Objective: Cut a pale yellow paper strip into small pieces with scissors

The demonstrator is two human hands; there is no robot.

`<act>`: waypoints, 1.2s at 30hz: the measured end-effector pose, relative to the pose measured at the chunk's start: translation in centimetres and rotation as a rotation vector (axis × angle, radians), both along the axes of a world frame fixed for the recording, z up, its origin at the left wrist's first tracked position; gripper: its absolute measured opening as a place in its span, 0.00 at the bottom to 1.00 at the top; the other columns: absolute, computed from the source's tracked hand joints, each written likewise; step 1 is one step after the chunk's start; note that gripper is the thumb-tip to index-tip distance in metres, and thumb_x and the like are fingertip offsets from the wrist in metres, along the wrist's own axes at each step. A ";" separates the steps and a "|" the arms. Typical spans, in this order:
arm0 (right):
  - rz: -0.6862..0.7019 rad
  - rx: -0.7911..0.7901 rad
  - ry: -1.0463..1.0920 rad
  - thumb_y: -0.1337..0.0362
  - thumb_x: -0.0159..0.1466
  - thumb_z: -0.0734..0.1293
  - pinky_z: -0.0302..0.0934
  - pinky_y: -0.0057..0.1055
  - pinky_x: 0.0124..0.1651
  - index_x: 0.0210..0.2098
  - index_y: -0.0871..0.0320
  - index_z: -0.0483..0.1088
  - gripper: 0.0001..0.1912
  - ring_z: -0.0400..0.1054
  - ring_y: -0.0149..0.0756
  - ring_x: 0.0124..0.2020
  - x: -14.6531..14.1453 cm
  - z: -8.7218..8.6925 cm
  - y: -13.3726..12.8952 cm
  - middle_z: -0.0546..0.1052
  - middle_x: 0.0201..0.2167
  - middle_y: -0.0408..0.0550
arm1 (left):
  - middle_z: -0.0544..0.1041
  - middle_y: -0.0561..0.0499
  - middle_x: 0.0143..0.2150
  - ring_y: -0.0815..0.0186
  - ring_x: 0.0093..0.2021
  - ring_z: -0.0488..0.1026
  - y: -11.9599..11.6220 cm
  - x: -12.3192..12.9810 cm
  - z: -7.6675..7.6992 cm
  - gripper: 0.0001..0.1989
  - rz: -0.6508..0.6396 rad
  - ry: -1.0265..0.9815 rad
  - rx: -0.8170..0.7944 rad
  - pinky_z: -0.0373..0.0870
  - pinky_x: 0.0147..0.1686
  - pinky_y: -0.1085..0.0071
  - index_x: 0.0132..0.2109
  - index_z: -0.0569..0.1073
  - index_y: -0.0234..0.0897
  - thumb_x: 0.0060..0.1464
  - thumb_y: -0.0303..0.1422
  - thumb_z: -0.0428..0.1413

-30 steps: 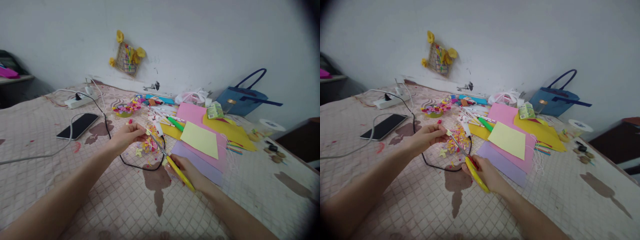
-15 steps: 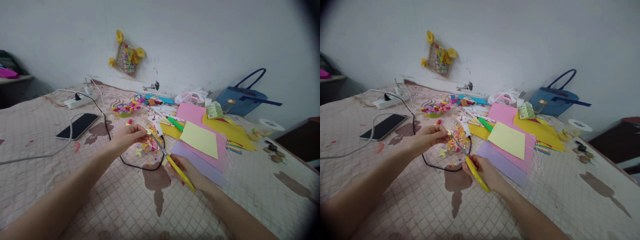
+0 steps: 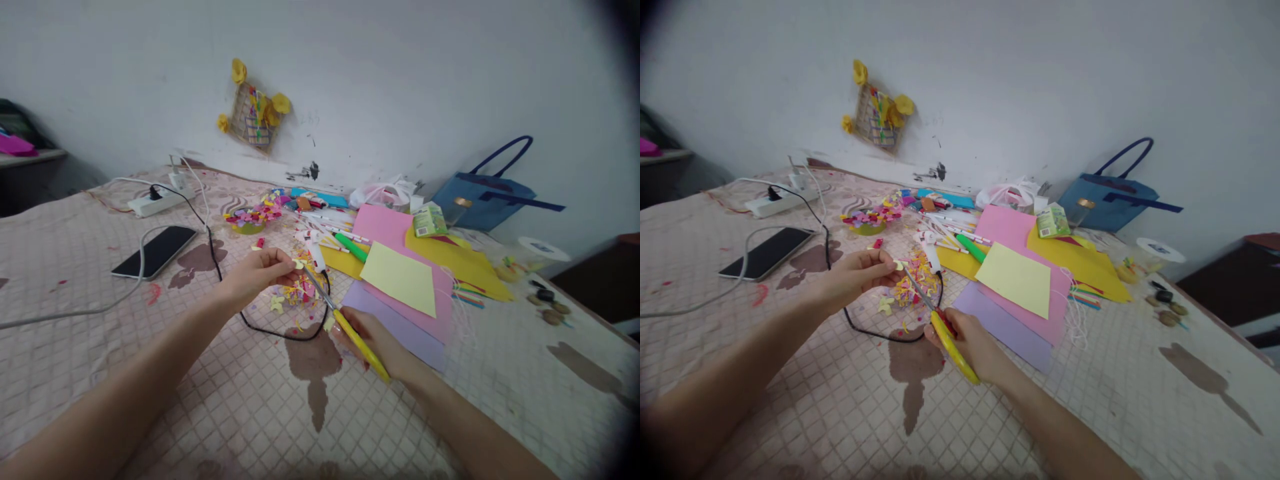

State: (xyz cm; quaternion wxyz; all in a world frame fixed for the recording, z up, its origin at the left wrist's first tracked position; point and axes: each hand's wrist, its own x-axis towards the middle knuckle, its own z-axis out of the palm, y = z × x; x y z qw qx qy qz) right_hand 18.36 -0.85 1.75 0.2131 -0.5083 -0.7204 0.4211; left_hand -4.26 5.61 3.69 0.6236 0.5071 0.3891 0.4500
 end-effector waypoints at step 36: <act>-0.004 0.055 -0.087 0.52 0.59 0.60 0.48 0.21 0.17 0.28 0.59 0.59 0.15 0.54 0.24 0.19 0.0 -0.2 0.0 0.59 0.21 0.38 | 0.78 0.48 0.32 0.70 0.31 0.74 0.0 0.0 -0.1 0.10 -0.075 0.076 0.016 0.69 0.35 0.73 0.32 0.69 0.32 0.48 0.34 0.60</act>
